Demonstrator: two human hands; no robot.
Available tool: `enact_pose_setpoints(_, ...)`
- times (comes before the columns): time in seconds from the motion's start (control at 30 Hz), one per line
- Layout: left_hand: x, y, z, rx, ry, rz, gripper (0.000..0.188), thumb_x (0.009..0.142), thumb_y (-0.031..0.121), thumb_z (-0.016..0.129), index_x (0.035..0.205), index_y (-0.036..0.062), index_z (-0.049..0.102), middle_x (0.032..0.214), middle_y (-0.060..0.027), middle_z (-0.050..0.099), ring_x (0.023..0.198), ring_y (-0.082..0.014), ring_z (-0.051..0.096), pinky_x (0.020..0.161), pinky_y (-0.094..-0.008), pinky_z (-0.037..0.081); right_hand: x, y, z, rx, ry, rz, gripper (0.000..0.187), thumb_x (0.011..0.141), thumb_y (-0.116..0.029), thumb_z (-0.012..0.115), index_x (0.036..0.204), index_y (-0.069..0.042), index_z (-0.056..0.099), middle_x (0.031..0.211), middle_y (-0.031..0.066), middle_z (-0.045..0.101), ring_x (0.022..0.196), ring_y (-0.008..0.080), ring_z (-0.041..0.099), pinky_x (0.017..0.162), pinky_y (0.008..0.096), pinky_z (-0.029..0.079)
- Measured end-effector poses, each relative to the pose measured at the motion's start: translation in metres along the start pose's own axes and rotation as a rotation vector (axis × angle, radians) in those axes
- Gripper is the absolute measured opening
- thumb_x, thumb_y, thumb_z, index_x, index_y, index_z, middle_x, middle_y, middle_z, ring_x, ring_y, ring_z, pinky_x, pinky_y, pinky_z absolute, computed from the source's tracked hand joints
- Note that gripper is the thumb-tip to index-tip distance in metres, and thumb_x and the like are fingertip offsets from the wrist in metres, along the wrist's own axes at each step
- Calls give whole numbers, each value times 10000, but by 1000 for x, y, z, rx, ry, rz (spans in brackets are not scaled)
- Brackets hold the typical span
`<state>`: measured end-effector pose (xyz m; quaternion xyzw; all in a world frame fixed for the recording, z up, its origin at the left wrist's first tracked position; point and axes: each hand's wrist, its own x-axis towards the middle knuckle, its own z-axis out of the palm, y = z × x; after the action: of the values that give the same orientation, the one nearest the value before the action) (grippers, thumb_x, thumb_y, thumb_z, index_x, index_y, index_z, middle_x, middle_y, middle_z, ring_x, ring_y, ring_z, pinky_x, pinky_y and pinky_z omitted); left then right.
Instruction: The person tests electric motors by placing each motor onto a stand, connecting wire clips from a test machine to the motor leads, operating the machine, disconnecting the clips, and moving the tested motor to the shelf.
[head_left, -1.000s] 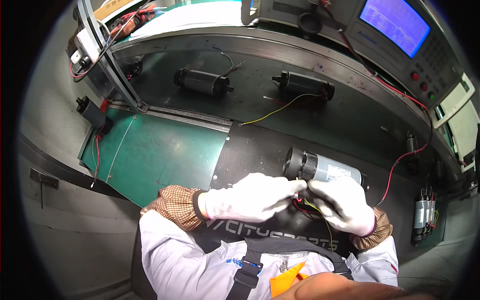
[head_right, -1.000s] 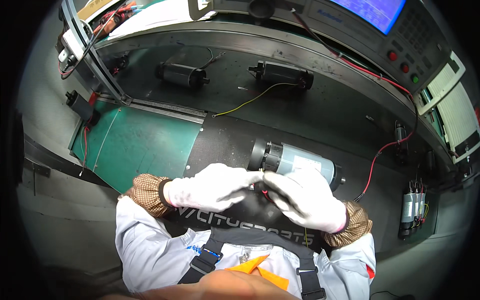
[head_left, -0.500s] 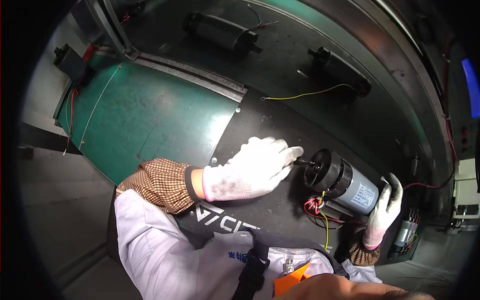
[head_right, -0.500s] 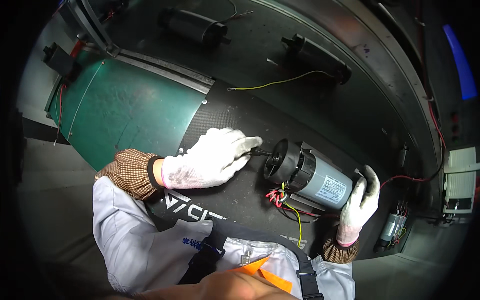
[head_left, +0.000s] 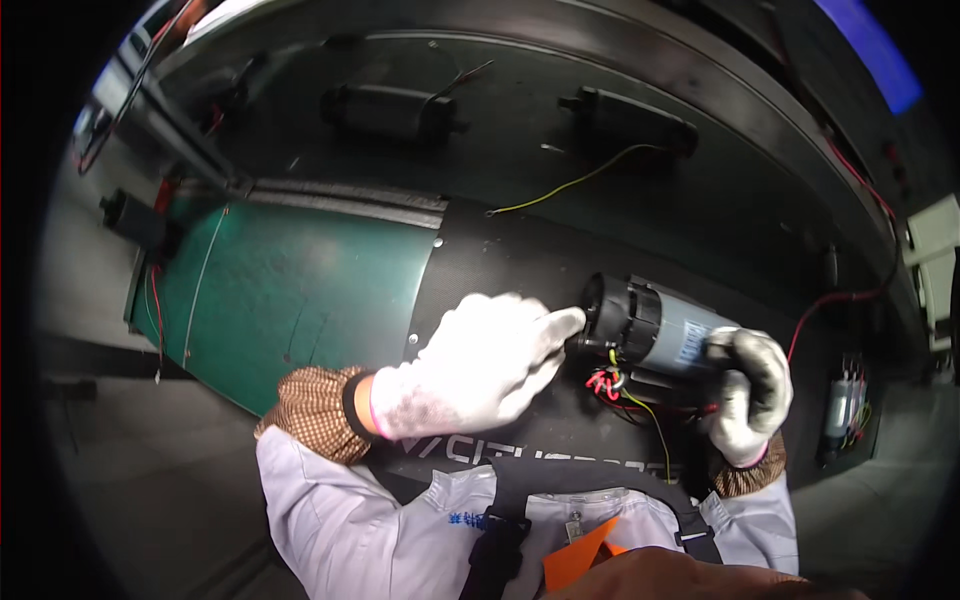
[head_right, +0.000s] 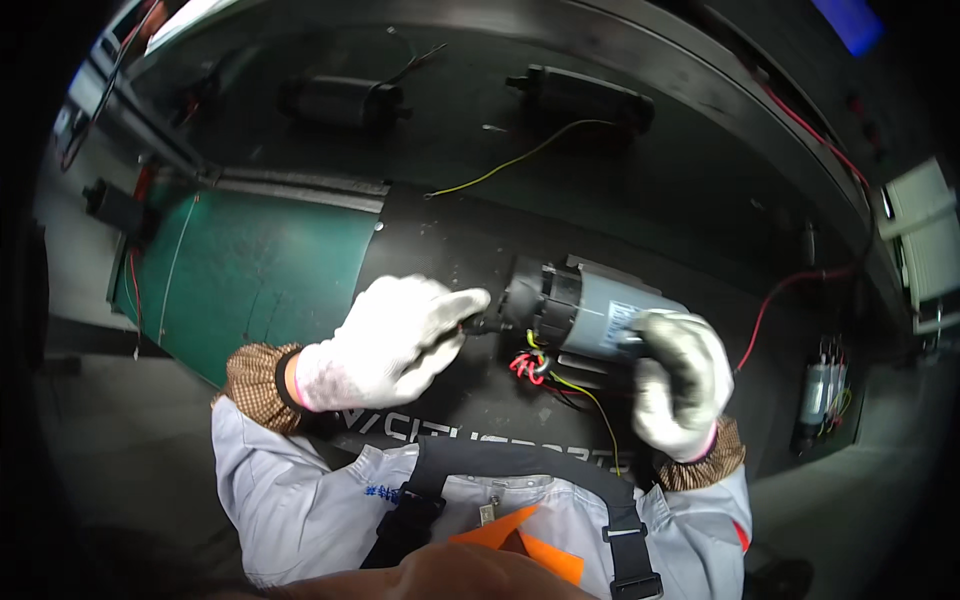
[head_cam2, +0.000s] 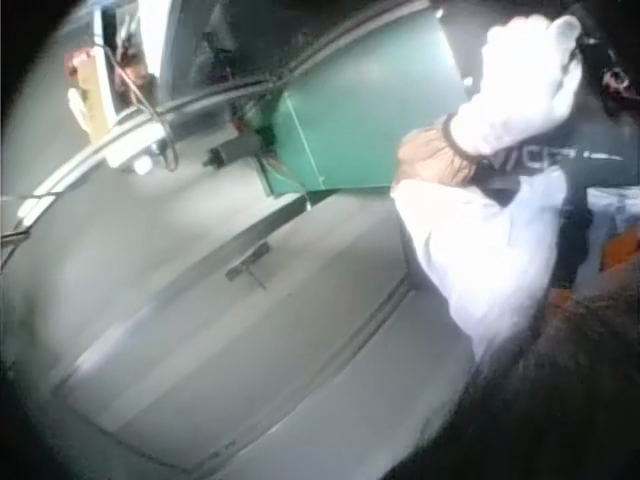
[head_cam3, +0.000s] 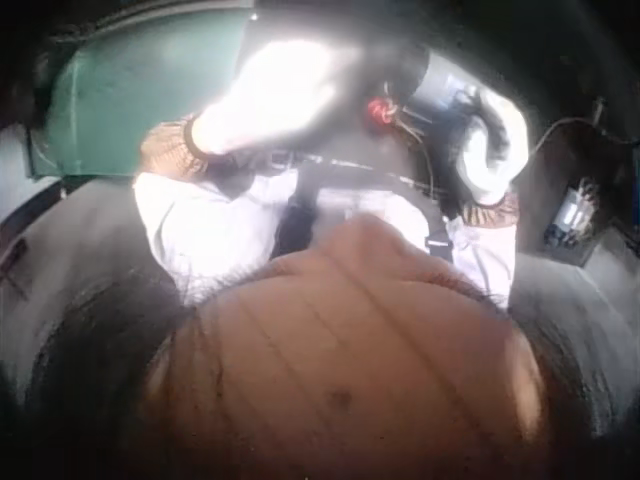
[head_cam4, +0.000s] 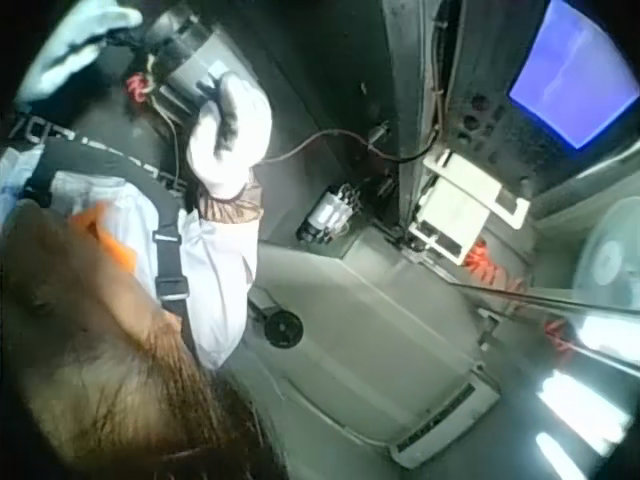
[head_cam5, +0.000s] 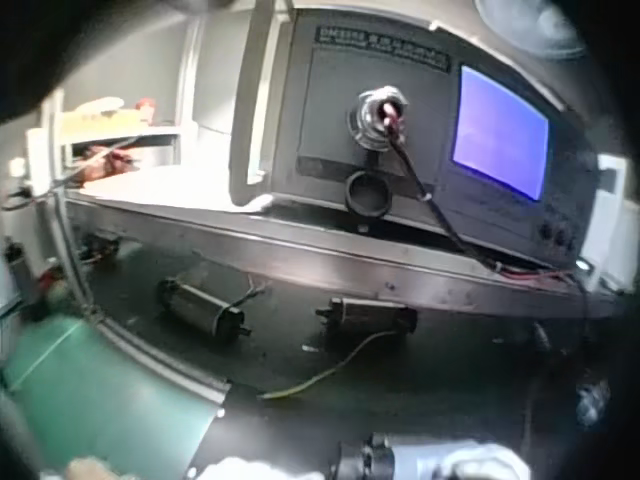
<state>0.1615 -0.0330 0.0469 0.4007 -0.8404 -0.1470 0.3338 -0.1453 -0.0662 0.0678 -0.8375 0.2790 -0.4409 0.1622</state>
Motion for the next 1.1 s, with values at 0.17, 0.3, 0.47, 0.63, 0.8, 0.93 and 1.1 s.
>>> enact_pose_setpoints(0.17, 11, 34, 6, -66, -109, 120, 519, 777, -11, 648, 1284, -4, 538, 744, -122, 592, 631, -328, 602, 568, -432, 482, 25, -28, 22, 59, -349, -172, 382, 753, 3, 648, 1132, 47, 631, 902, 159, 695, 816, 324, 696, 764, 404, 553)
enact_pose_setpoints(0.3, 9, 50, 19, -90, -234, -54, 457, 873, 95, 616, 1311, -2, 531, 872, -178, 627, 804, -383, 633, 701, -468, 533, 12, -25, 10, 37, -332, -125, 469, 782, -54, 701, 1220, 72, 594, 910, 153, 698, 781, 317, 690, 738, 387, 542)
enact_pose_setpoints(0.47, -2, 15, 21, 206, 241, -29, 557, 815, -18, 598, 1368, 13, 532, 1176, -197, 636, 1022, -380, 618, 898, -445, 509, -39, 21, -46, -90, 270, 92, 414, 876, 66, 559, 1290, 60, 578, 1057, 176, 668, 967, 219, 668, 853, 329, 537)
enact_pose_setpoints(0.63, -79, -82, 30, 867, 180, -369, 499, 870, 32, 636, 1360, 30, 543, 1110, -223, 606, 989, -392, 597, 855, -474, 509, -66, 61, -85, -160, -123, 557, 339, 964, -213, 534, 1205, 11, 615, 1055, 179, 654, 991, 308, 652, 886, 382, 510)
enact_pose_setpoints(0.8, -76, -92, 35, 984, 169, -356, 382, 887, 53, 637, 1262, -7, 592, 1056, -199, 604, 902, -367, 599, 744, -449, 516, -79, 84, -75, 284, -158, 785, 339, 1011, -300, 525, 1043, 23, 623, 752, 85, 652, 688, 144, 621, 635, 321, 500)
enact_pose_setpoints(0.93, -77, -93, 38, 997, 157, -366, 358, 898, 55, 621, 1245, -24, 592, 1028, -182, 599, 880, -355, 594, 732, -447, 511, -76, 83, -78, 385, -160, 973, 441, 1028, -394, 490, 904, 1, 642, 606, 58, 608, 616, 147, 603, 599, 321, 475)
enact_pose_setpoints(1.1, -79, -91, 36, 1082, 131, -403, 450, 888, 75, 633, 1315, -33, 541, 1126, -211, 598, 982, -374, 590, 821, -468, 498, -84, 86, -79, 400, -175, 793, 430, 1010, -398, 516, 1091, 7, 634, 803, 106, 670, 728, 181, 635, 674, 337, 500)
